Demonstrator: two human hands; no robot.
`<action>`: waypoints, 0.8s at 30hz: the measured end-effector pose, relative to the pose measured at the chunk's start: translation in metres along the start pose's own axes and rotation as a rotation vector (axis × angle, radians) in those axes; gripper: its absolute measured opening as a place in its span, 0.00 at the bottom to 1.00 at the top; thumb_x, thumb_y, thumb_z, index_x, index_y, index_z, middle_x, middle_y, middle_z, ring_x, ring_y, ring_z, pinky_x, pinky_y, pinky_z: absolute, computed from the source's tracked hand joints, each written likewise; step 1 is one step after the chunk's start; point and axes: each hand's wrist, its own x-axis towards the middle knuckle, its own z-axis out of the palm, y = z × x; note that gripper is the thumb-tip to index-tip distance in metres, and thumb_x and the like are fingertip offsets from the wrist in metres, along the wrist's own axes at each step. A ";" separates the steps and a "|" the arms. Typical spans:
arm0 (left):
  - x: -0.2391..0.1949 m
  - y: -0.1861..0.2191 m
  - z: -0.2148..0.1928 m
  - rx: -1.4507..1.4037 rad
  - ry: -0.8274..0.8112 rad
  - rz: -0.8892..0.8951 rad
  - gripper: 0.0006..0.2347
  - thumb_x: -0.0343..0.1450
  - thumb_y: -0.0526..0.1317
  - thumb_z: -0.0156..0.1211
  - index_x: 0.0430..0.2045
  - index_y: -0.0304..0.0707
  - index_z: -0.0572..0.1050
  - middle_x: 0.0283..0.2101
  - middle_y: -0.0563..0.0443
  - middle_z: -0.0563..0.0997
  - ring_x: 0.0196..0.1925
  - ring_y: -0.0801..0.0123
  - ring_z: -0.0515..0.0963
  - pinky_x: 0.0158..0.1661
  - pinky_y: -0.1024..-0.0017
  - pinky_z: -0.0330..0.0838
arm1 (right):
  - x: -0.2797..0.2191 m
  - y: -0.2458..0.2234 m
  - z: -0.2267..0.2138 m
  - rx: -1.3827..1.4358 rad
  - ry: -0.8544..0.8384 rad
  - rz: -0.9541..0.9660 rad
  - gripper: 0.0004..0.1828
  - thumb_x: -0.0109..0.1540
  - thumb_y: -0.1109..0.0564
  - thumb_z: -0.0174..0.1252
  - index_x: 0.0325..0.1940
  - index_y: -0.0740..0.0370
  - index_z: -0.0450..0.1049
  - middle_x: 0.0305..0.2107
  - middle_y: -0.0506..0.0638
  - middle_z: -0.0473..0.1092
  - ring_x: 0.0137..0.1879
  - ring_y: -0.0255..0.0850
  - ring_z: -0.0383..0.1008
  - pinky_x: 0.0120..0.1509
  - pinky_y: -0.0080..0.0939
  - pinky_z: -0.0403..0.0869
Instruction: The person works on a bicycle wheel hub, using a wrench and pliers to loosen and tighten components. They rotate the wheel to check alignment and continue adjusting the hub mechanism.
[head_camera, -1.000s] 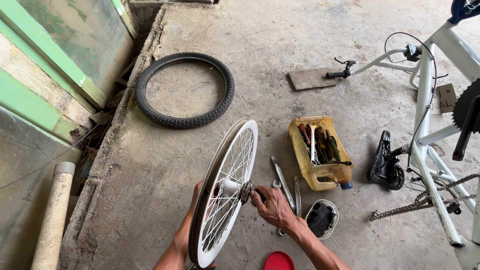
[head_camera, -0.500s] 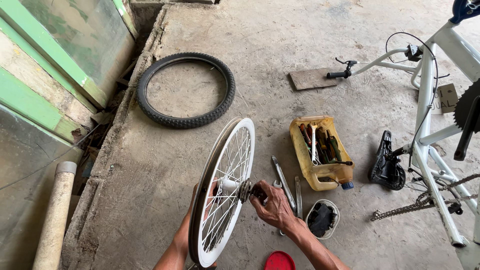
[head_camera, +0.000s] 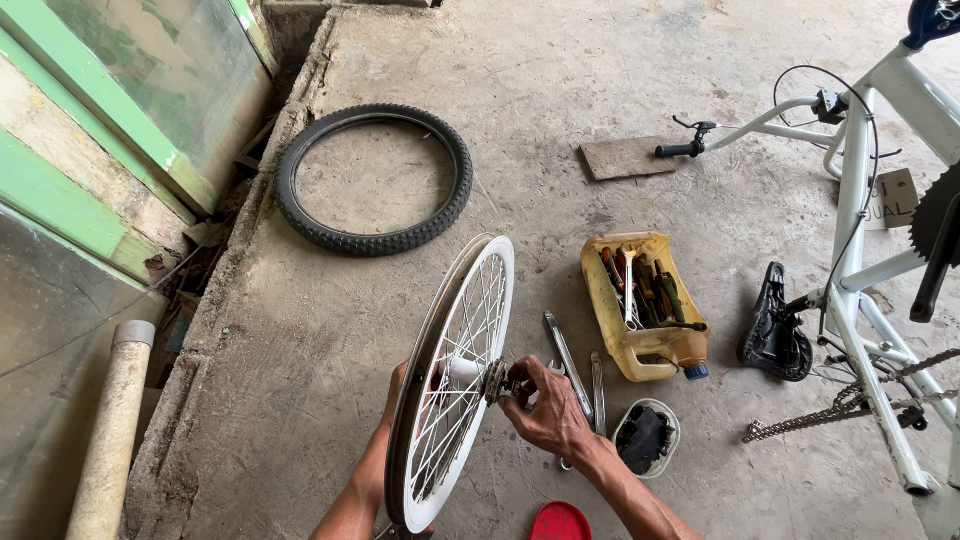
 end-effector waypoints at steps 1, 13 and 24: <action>0.001 -0.001 -0.001 0.002 0.003 -0.001 0.29 0.65 0.64 0.56 0.42 0.33 0.70 0.31 0.45 0.77 0.26 0.67 0.79 0.25 0.68 0.79 | 0.001 0.001 0.001 -0.002 0.008 0.000 0.13 0.58 0.55 0.60 0.42 0.63 0.69 0.29 0.56 0.77 0.33 0.44 0.80 0.41 0.47 0.81; 0.020 -0.020 -0.004 0.002 0.058 0.006 0.30 0.64 0.65 0.57 0.36 0.30 0.75 0.22 0.47 0.80 0.16 0.70 0.80 0.17 0.72 0.82 | -0.001 0.017 0.015 0.189 -0.147 0.448 0.27 0.71 0.45 0.41 0.29 0.64 0.75 0.18 0.53 0.75 0.17 0.38 0.72 0.22 0.44 0.76; 0.039 -0.075 -0.025 -0.062 0.126 0.035 0.25 0.64 0.58 0.65 0.34 0.30 0.76 0.22 0.51 0.78 0.16 0.75 0.78 0.19 0.77 0.82 | 0.002 0.002 -0.001 0.063 0.003 0.153 0.16 0.58 0.49 0.54 0.34 0.66 0.75 0.22 0.52 0.77 0.29 0.42 0.79 0.38 0.48 0.79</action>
